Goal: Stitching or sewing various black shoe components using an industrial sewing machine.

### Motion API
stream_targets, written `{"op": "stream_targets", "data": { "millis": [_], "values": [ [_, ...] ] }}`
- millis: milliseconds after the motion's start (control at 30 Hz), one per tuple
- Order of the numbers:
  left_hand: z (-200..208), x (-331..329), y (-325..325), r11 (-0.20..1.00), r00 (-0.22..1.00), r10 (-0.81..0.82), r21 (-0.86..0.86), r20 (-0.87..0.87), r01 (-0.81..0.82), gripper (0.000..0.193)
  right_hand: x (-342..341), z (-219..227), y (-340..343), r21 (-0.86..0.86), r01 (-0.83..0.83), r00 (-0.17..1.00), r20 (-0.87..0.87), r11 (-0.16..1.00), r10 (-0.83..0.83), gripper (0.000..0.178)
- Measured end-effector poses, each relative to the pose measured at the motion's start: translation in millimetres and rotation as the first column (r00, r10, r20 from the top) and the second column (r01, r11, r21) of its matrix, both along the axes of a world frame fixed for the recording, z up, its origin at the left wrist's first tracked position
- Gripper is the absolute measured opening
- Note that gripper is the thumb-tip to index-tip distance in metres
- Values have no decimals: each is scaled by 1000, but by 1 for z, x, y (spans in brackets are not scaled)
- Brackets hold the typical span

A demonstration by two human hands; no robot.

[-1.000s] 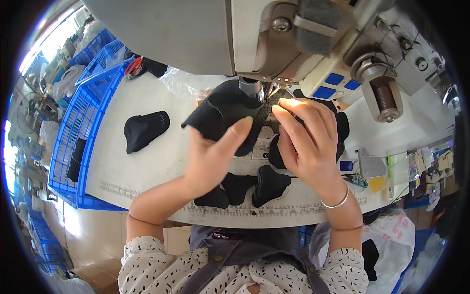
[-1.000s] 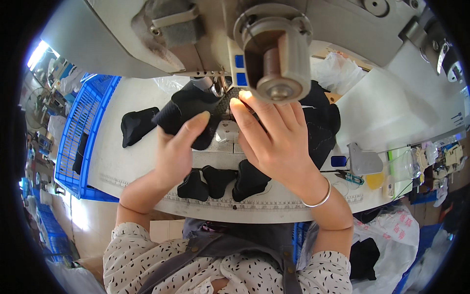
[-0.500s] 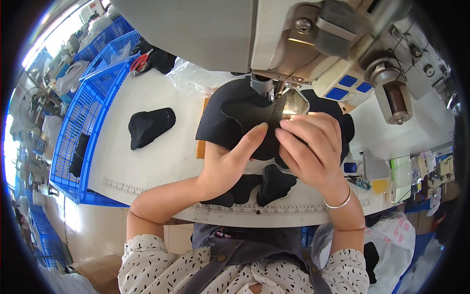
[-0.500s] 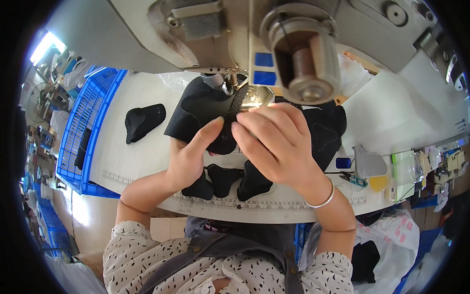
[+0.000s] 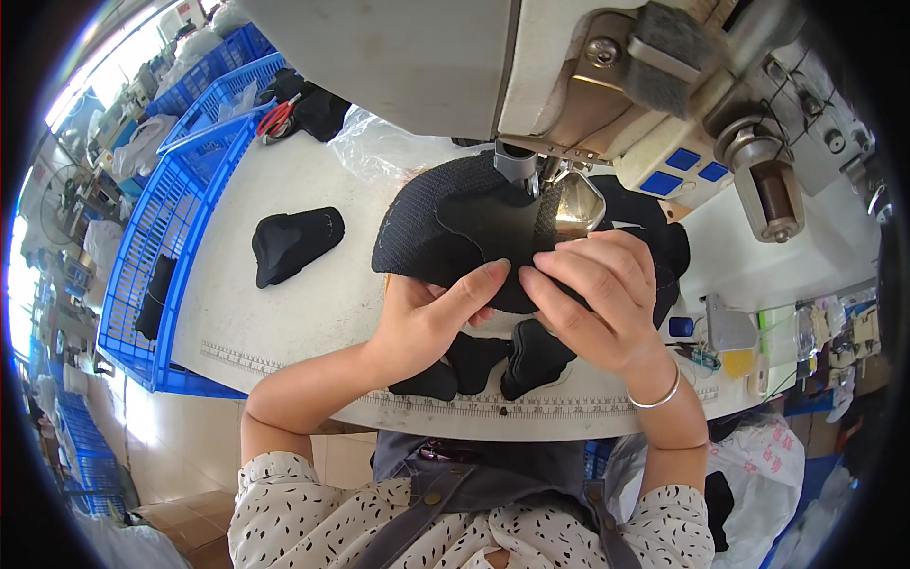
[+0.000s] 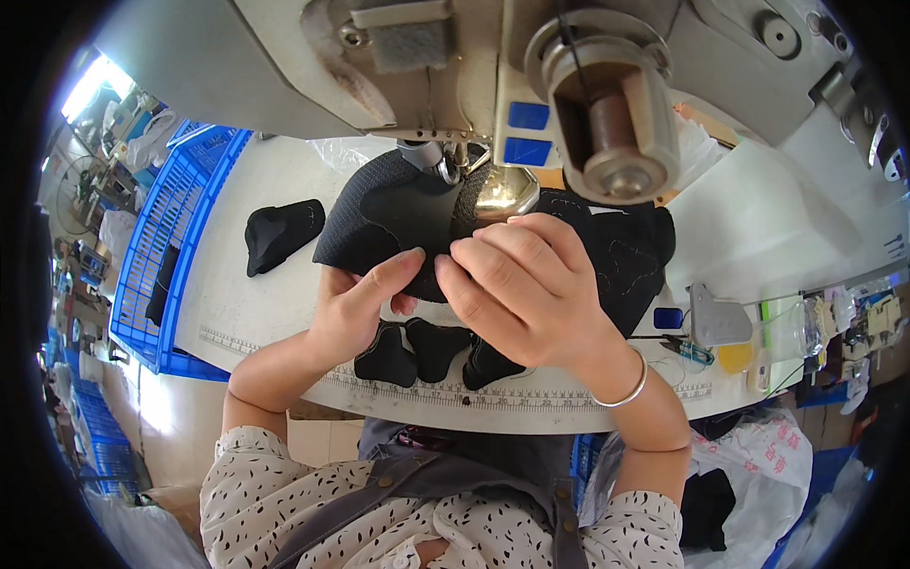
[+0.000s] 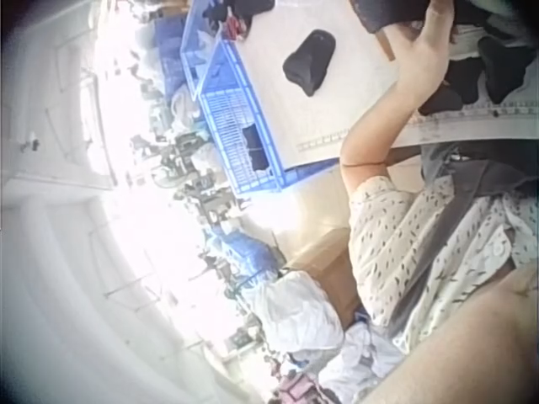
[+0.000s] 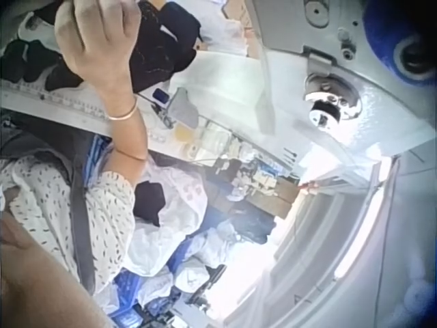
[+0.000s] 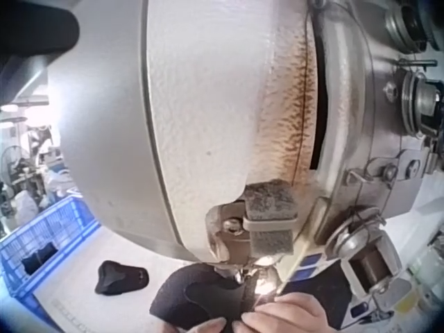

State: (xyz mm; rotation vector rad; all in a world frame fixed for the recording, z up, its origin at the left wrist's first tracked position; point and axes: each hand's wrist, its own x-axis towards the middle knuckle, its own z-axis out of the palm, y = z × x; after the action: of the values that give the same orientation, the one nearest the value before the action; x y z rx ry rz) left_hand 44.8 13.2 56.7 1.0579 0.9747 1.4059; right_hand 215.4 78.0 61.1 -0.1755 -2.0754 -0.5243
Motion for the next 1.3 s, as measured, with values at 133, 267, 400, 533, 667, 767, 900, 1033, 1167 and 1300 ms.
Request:
{"op": "stream_targets", "data": {
  "millis": [133, 267, 400, 533, 667, 767, 900, 1033, 1167, 1300],
  "values": [
    [6, -4, 1, 996, 997, -76, -47, 6, 76, 9, 1, 3, -4, 27, 27, 1000, -8, 999, -27, 17],
    [7, 5, -6, 996, 998, -65, -59, 1, 65, 11, 8, 7, -5, 4, 29, 1000, -2, 1000, -29, 16],
    [4, 12, -5, 999, 999, -35, -34, -7, 34, 12, 11, 7, -3, 7, 40, 999, -1, 999, -40, 16],
    [1, 16, -4, 1000, 999, -27, 8, -20, 27, 13, 13, 7, 0, 9, 34, 999, 2, 999, -34, 15],
    [1, 17, -1, 1000, 1000, 8, 9, 3, -8, 15, 12, 7, 1, 3, 37, 999, -4, 999, -37, 16],
    [2, 15, 1, 1000, 1000, 10, 5, -19, -10, 16, 12, 7, 2, 7, 45, 999, -11, 999, -45, 16],
    [4, 13, 7, 999, 996, 43, 5, -75, -43, 16, 12, 6, 5, 6, 59, 998, -10, 998, -59, 19],
    [9, 7, 16, 999, 998, -3, 37, -63, 6, 14, 10, 4, 11, 45, 71, 997, -26, 996, -69, 21],
    [14, 2, 25, 998, 999, 28, -48, -42, -30, 14, 9, 3, 13, 28, 91, 996, -22, 995, -91, 24],
    [16, -4, 36, 998, 998, 1, -64, -56, -5, 13, 6, 3, 15, 44, 111, 993, -41, 993, -109, 25]
  ]
}}
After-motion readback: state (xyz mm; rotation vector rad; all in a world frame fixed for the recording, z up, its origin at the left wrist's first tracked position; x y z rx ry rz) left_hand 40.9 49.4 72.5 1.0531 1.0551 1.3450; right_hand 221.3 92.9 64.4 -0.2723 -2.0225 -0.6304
